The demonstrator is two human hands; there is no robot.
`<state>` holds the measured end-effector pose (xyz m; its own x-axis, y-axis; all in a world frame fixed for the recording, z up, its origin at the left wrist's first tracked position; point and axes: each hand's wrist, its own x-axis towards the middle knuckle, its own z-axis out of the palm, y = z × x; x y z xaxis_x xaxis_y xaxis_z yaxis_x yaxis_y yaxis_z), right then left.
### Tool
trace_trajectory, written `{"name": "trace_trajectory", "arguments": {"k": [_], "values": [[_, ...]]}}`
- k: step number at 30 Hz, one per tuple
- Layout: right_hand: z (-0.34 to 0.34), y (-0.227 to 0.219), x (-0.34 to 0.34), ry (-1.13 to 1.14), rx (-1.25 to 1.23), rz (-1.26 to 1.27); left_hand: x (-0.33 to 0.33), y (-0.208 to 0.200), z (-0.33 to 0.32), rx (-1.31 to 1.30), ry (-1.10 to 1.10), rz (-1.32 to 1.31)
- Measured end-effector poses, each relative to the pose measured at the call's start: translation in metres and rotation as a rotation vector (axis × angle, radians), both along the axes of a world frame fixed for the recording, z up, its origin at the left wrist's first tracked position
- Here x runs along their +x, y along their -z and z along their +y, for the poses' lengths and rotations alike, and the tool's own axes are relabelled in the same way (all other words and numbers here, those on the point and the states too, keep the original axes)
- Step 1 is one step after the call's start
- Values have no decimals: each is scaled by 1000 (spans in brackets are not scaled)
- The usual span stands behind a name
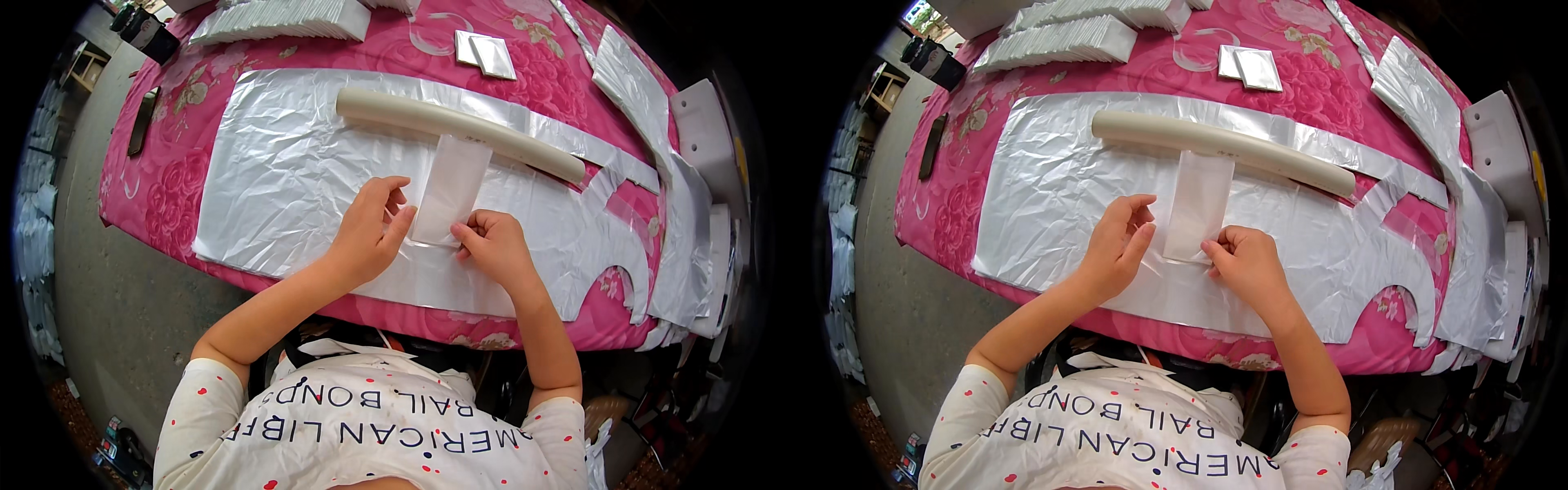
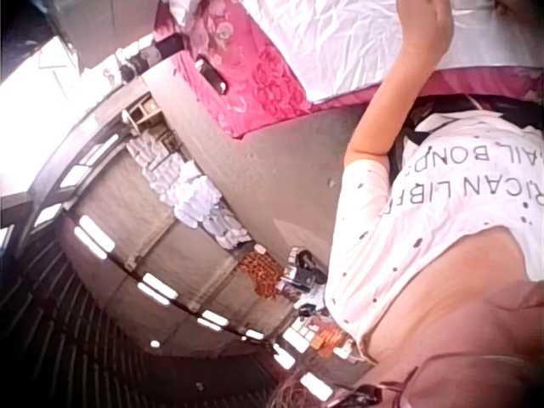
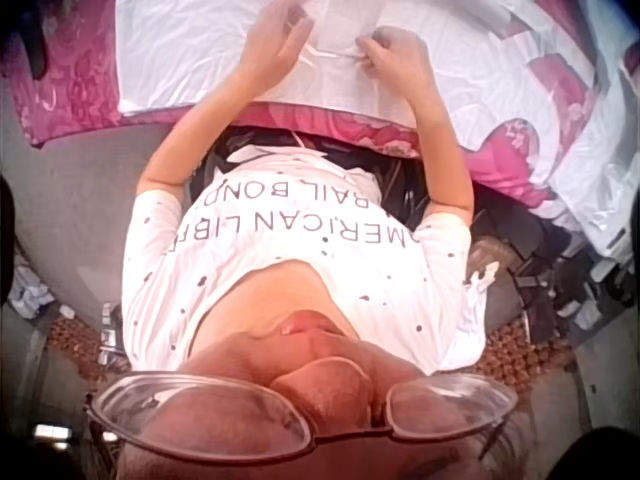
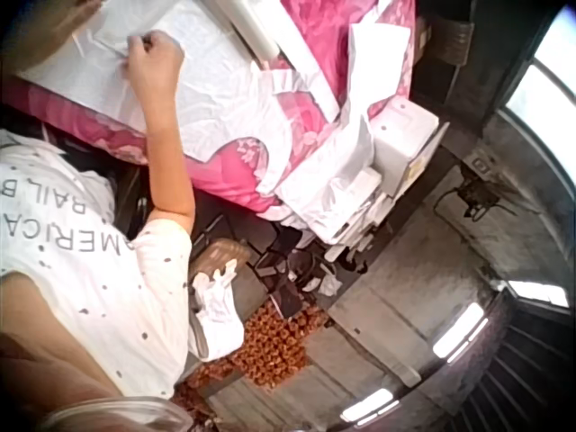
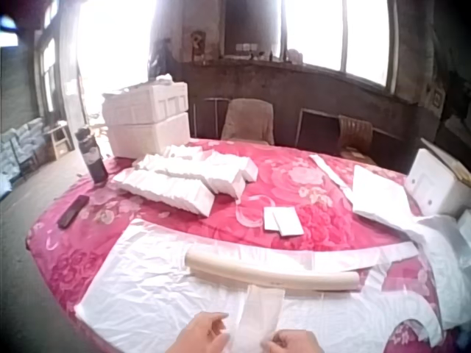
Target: The person repeatedly unrolls a plastic film roll, tears off a small rectangular piece, and wraps a small white rectangular item. They place the wrapped item on a stack and repeat the process multiple times on a pink floral tablecloth.
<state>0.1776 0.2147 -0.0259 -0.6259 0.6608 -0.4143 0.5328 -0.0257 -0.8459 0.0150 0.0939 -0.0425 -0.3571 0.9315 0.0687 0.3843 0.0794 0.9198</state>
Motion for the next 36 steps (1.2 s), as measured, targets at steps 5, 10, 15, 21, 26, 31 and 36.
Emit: {"name": "trace_trajectory", "arguments": {"k": [5,10,15,21,26,31,36], "values": [[8,-3,-6,-52,-13,-63,18,1,-11,111,317,650],[5,-1,-4,-29,1,-88,33,17,-14,-112,340,739],[-12,4,4,-52,573,-31,33,18,-12,-98,314,769],[16,15,9,-557,1147,179,12,7,6,46,312,729],[30,5,7,-557,949,157,12,7,11,65,312,907],[38,20,5,-511,1011,283,8,6,17,92,366,958],[18,22,12,-602,1105,325,11,9,-13,340,422,872]]}}
